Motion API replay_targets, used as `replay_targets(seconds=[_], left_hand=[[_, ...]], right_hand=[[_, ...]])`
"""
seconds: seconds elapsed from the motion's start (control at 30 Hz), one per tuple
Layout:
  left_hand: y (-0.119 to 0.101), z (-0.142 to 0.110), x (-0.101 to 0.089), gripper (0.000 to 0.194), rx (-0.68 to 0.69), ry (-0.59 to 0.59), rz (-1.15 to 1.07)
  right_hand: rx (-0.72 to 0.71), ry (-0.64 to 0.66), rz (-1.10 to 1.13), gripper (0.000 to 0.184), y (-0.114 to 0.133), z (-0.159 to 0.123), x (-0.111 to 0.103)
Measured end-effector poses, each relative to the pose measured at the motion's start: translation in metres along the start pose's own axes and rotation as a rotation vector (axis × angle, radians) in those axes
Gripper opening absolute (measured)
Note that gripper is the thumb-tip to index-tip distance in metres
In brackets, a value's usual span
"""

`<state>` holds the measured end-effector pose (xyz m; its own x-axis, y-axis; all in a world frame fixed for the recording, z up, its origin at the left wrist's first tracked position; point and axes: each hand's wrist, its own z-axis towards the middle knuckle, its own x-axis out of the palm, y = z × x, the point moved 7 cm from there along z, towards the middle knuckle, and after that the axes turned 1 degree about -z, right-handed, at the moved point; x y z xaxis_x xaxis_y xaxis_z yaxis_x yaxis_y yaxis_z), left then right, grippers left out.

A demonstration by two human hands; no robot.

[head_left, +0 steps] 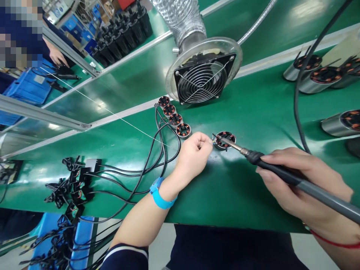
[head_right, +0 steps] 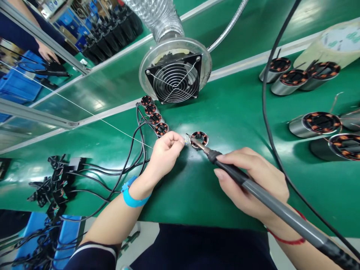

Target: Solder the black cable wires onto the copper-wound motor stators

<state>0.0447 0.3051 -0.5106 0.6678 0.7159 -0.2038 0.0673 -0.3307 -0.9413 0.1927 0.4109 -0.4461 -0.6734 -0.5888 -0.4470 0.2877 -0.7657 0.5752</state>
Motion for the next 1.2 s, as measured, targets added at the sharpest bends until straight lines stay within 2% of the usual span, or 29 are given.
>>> replay_targets(seconds=[0.4,0.87,0.97,1.07,1.2], left_hand=[[-0.0016,0.0001,-0.0006,0.008,0.023,-0.032,-0.014],[-0.0027,0.0011,-0.0005,0.01,0.039,-0.046,-0.047],[-0.0048,0.0011,-0.0002,0.009,0.062,-0.043,-0.035],[-0.0061,0.001,-0.001,0.009,0.083,-0.047,-0.016],[-0.0051,0.0011,-0.0016,0.01,0.078,-0.042,0.006]], right_hand=[[0.007,0.051,0.017,0.015,-0.0011,-0.0009,0.0056],[0.013,0.046,-0.011,0.015,-0.0015,-0.0018,0.006],[0.032,0.023,-0.05,0.018,-0.0045,-0.0023,0.0042],[0.031,0.005,-0.104,0.028,-0.0031,-0.0019,0.0011],[0.041,0.08,-0.295,0.034,0.0012,0.0053,0.0012]])
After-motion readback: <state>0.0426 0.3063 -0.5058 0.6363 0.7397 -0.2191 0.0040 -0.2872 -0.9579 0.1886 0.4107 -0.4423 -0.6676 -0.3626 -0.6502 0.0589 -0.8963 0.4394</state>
